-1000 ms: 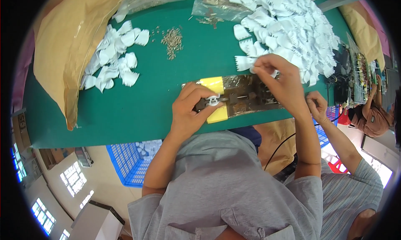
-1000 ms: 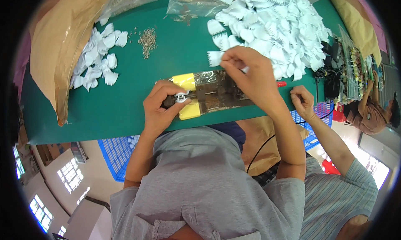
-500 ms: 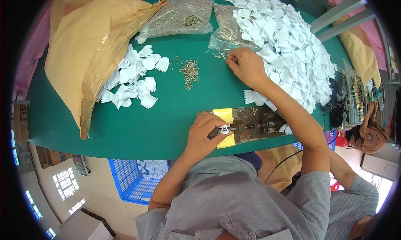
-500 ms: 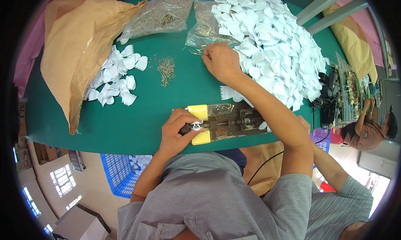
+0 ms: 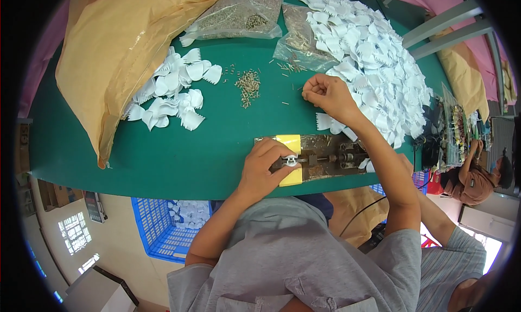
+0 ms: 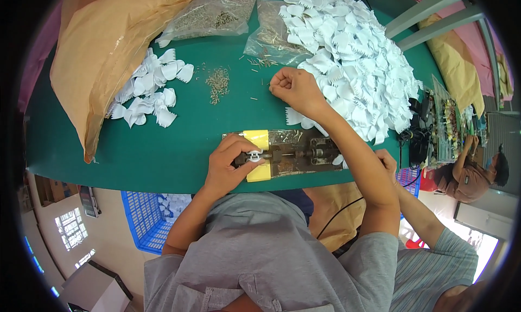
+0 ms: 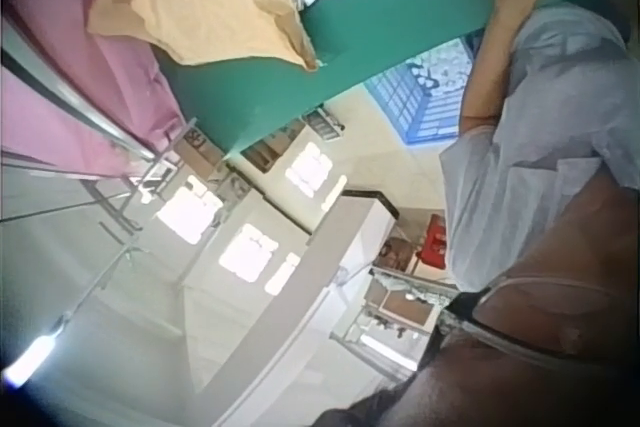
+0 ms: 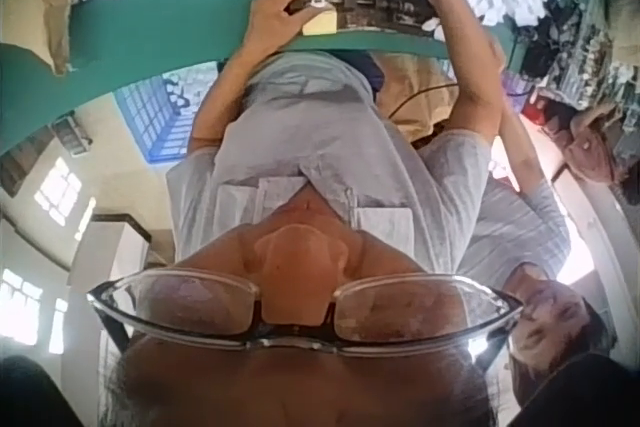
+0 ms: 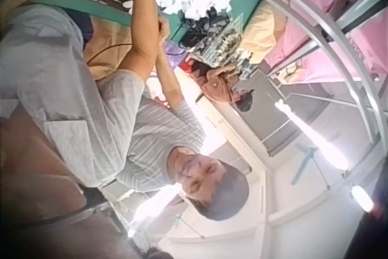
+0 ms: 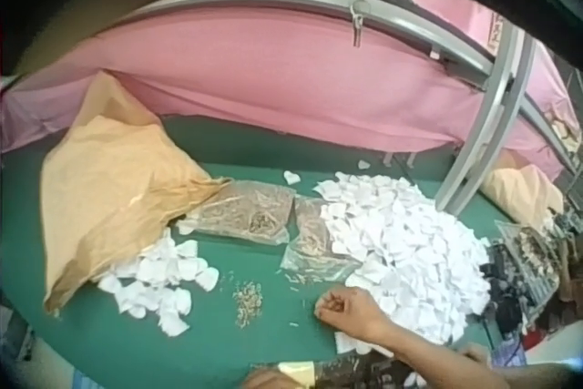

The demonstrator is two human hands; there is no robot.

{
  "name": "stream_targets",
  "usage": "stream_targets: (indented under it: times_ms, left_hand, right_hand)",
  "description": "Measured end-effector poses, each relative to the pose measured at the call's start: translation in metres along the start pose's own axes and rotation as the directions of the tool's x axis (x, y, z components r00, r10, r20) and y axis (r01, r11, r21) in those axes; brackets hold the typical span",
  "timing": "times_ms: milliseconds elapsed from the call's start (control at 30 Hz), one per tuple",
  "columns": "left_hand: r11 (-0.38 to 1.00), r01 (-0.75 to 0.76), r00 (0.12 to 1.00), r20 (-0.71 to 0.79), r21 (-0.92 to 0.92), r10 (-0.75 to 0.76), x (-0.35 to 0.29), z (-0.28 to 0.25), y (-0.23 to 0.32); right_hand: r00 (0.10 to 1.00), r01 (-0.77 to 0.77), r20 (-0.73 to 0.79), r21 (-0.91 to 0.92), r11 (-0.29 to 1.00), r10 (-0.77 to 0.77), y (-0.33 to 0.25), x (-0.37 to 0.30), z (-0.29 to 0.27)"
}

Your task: The person positions a white plastic piece and a metal pin into a machine and presses a lever to join them. They then remove the assembled hair clip and place it into a blue crate, repeating the process.

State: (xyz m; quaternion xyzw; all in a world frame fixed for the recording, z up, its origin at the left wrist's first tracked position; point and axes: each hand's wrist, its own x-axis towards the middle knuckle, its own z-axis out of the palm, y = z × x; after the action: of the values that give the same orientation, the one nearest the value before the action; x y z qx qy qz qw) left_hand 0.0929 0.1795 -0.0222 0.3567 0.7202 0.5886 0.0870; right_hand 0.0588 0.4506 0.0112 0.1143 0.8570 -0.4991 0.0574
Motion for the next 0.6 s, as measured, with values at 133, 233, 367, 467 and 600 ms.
stream_targets:
  times_ms: [133,233,367,467,600]
  left_hand:
    - [1.0,0.005,1.0,-0.005,-0.022,-0.005,0.001,0.0,0.0]
    - [1.0,0.003,1.0,-0.006,-0.017,-0.003,0.0,0.001,0.0]
    - [1.0,0.016,1.0,0.011,-0.015,-0.016,-0.002,0.002,0.001]
    - [1.0,-0.002,1.0,-0.001,-0.023,0.002,-0.002,0.002,-0.001]
    - [1.0,0.023,1.0,-0.016,-0.018,-0.023,-0.002,0.004,0.001]
  right_hand:
    - [0.981,0.128,-0.113,-0.241,0.962,-0.159,0.001,0.005,0.013]
    - [0.972,0.169,-0.073,-0.436,0.884,-0.221,-0.001,0.011,0.007]
    - [0.922,0.388,0.265,-0.619,0.682,-0.284,0.003,0.029,-0.014]
    - [0.839,0.527,0.322,-0.682,0.508,-0.438,0.003,0.027,-0.007]
    - [0.973,0.123,0.158,0.257,0.959,-0.167,-0.008,-0.019,0.004]
